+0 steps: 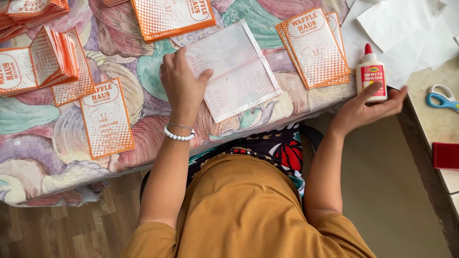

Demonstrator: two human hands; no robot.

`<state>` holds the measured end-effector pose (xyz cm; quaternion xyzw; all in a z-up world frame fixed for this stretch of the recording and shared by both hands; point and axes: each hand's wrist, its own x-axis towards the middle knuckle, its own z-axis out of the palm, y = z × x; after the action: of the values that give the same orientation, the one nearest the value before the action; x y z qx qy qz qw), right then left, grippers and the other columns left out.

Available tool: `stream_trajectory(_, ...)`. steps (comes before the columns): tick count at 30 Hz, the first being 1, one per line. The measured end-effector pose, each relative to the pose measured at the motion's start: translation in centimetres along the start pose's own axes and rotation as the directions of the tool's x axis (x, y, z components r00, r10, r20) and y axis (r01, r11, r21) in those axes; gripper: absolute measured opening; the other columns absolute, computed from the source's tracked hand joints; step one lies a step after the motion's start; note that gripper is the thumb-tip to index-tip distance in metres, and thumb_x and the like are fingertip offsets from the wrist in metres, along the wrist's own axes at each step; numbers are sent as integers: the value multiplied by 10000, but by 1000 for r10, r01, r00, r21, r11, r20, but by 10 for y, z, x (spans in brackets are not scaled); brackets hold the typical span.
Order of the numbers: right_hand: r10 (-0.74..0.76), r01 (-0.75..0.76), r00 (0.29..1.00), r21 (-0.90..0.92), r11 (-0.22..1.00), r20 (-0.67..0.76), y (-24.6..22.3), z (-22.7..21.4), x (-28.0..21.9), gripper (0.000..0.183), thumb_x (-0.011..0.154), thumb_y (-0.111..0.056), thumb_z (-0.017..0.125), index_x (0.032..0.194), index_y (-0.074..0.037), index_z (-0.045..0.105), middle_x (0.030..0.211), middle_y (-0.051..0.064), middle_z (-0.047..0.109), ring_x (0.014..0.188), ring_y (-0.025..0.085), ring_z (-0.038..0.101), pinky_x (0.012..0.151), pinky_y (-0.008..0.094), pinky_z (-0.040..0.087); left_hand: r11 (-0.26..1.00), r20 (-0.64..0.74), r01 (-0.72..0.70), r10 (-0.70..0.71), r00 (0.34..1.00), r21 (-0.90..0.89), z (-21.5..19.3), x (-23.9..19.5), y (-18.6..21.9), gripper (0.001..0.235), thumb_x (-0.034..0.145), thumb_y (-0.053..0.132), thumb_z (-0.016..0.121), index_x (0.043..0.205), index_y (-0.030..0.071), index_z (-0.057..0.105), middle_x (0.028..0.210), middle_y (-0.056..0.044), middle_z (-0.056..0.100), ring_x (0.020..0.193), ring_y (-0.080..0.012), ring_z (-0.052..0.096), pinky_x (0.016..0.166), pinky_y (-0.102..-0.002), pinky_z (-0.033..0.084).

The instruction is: Applying glue to the edges of paper bags and folding them to assemble and seal the packaging.

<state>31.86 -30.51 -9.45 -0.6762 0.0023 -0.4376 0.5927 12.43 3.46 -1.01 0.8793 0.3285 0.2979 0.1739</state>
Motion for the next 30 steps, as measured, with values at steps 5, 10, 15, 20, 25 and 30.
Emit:
stream_trajectory(5, -378, 365, 925, -170, 915, -49, -100, -8, -4, 380, 1085, -370, 623, 1360, -126, 526, 1372, 71, 518, 1260, 268, 538, 1025, 452, 420, 993, 107, -4, -8, 994, 116, 2, -7, 7, 743, 829, 351, 882, 1415, 70, 523, 1424, -150, 595, 1342, -344, 514, 988, -572, 438)
stream_trajectory(10, -432, 252, 661, 361, 898, 614, -189, 73, -4, 215, 1065, -131, 692, 1207, -9, 587, 1140, 135, 614, 1055, 286, 607, 848, 389, 489, 916, -103, -299, 281, 954, -269, -61, -39, 39, 194, 950, -90, 448, 1010, 42, 578, 951, -95, 591, 892, -272, 576, 786, -381, 435)
stream_trajectory(15, -407, 385, -20, 383, 840, 913, -190, 190, -43, 489, 996, -206, 759, 1405, -13, 572, 1378, 150, 604, 1181, 391, 595, 777, 529, 519, 861, 90, -108, 175, 980, -496, -87, -73, 6, 168, 1109, 127, 346, 1190, 37, 463, 1032, -130, 614, 786, -262, 633, 711, -352, 486)
stream_trajectory(20, -158, 553, -330, 326, 767, 931, -169, 251, -61, 553, 921, -194, 765, 1442, -84, 615, 1322, 118, 596, 1171, 379, 534, 892, 541, 494, 861, 84, 45, -3, 996, -507, -110, -75, -26, 199, 1052, 223, 623, 928, 72, 660, 647, 34, 579, 553, -59, 421, 518, -238, 321)
stream_trajectory(25, -123, 510, -365, 309, 803, 923, -162, 265, -57, 403, 897, -213, 797, 1281, -133, 702, 1009, 77, 698, 1002, 349, 586, 844, 474, 451, 870, 152, 95, -23, 988, -485, -117, -63, -38, 449, 1099, 383, 445, 775, 91, 553, 552, 26, 445, 499, -70, 398, 493, -258, 286)
stream_trajectory(30, -81, 525, -341, 261, 810, 936, -160, 261, -52, 24, 928, -200, 776, 924, -176, 775, 970, 51, 638, 1001, 310, 544, 804, 446, 457, 861, 58, -140, 192, 980, -489, -95, -46, -20, 181, 1062, 140, 580, 913, 52, 633, 721, -29, 589, 590, -112, 467, 528, -250, 363)
